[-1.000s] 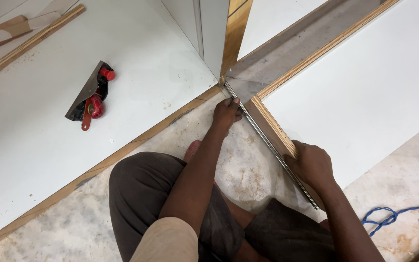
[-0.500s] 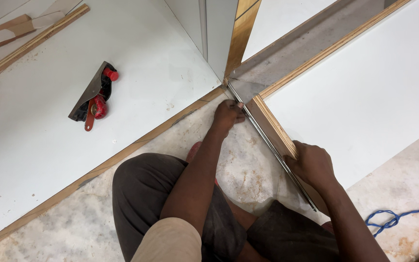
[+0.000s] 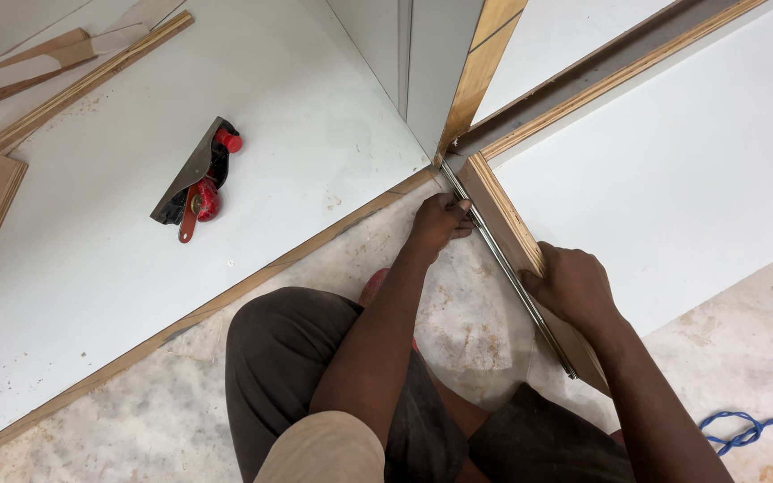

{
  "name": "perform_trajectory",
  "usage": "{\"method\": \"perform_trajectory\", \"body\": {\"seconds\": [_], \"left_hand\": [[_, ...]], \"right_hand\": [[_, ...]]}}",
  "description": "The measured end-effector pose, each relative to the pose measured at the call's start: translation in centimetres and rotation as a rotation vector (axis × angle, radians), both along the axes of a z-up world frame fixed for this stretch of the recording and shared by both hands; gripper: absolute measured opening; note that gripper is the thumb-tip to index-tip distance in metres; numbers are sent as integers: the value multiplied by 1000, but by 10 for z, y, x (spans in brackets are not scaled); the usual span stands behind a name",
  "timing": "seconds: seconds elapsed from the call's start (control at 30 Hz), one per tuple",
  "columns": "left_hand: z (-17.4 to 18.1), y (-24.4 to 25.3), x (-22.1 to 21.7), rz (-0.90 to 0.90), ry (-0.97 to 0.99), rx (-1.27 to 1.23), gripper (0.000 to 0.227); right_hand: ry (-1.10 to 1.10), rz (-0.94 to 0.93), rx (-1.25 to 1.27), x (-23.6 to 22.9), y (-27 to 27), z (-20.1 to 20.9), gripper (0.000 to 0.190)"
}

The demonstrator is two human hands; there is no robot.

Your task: The person fits a wooden drawer into a cabinet frame and uses a hand plane to smooth the edge of the cabinet base. The person adjusts the drawer position and then planes the wood trim along the bottom edge.

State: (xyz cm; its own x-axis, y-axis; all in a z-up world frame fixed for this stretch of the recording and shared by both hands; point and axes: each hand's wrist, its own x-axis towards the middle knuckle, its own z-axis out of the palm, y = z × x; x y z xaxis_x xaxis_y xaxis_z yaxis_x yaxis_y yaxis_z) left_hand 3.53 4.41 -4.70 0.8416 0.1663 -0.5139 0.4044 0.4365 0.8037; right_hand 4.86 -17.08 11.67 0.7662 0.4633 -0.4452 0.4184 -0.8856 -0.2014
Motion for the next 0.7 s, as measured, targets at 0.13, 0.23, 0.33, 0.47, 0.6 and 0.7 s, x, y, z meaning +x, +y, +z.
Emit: {"method": "perform_trajectory", "body": {"seconds": [0.13,0.23,0.33,0.47,0.6,0.7], "left_hand": [[3,2,2,11,18,-6,39],[2,0,0,-5,10,5,41],[4,1,0,-5,23,23,40],[7,3,2,3,27,3,42],[5,1,0,3,42,14,44],[5,2,1,12,36,5,46]], "right_hand": [[-28,32,28,4,7,5,35],[16,15,1,7,12,7,34],[18,23,-8,11,20,9,36],[14,20,21,19,34,12,37],[2,42,9,24,42,11,39],[-7,52,47,28,48,9,39]]}}
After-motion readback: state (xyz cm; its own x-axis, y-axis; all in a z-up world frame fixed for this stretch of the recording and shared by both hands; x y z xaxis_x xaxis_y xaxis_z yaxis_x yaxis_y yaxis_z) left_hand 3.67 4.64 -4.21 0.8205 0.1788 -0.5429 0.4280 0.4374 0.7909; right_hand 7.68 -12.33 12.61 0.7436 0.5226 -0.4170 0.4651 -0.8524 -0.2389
